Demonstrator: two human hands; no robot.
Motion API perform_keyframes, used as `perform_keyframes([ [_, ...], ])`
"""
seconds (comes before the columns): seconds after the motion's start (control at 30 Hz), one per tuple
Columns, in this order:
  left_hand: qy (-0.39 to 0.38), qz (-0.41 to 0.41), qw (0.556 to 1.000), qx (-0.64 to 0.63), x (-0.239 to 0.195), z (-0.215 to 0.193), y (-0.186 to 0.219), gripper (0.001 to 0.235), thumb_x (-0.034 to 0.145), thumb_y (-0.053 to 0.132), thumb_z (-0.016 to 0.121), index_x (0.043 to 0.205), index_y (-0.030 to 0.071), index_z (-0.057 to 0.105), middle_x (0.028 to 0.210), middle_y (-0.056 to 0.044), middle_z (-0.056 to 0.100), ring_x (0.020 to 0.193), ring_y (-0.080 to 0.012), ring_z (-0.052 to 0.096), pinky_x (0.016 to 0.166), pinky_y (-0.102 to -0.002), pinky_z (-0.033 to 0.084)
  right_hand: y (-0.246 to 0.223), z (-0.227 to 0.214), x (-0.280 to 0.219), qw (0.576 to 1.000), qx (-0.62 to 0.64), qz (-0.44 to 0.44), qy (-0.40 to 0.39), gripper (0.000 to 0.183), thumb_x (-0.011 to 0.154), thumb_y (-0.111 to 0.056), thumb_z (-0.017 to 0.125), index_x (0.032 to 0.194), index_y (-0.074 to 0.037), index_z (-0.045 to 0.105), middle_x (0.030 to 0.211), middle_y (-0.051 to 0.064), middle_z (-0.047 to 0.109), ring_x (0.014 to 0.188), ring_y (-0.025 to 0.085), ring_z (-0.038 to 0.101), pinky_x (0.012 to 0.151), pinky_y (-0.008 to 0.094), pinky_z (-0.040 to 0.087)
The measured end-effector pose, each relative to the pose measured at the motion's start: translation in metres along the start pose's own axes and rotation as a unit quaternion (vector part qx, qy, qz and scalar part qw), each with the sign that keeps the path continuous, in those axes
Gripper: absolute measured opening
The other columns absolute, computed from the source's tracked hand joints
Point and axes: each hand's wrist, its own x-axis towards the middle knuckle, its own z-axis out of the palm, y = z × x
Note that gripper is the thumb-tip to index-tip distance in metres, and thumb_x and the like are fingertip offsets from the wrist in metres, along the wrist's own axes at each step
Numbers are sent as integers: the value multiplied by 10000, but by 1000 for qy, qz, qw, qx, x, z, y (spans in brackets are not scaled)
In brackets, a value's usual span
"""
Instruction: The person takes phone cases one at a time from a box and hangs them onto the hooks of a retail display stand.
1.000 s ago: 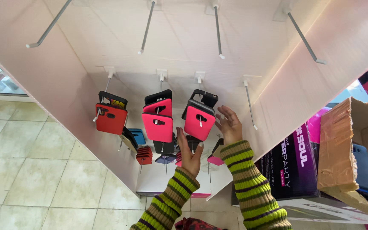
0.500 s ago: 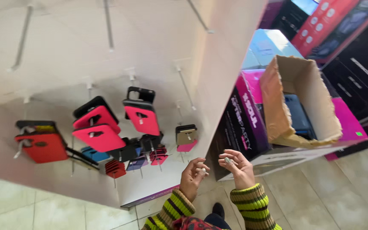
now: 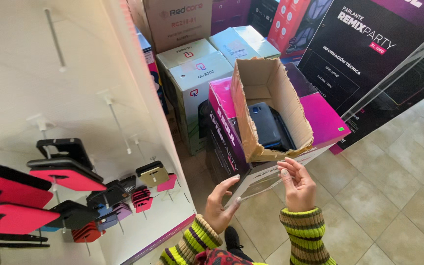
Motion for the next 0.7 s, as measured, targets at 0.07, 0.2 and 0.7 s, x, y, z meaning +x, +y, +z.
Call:
perform_keyframes([
  [0.07,-4,43,998,40,23,16,4,527,956,167,718,1464,116,587,1553,-157,565,1425,-341,555,1083,-514,514,-7,-8,25,998,-43,-33,-10,388,990,-67,655,1370,5,647,1248,150,764,1132,220,738,992,313,605],
  [0.2,31,136,979,150,76,44,-4,493,1026,274,659,1502,188,566,1673,-197,388,1561,-428,360,1244,-666,315,27,-11,88,927,-295,-225,-53,534,1007,-215,656,1487,1,566,1462,181,656,1336,341,623,1144,478,482],
  [0.7,167,2,984,58,166,93,-19,718,938,72,663,1615,93,422,1625,-275,438,1483,-486,427,1189,-577,387,79,25,139,854,-479,-186,-80,787,928,-614,670,1537,-129,561,1164,73,792,1100,244,750,885,431,633],
])
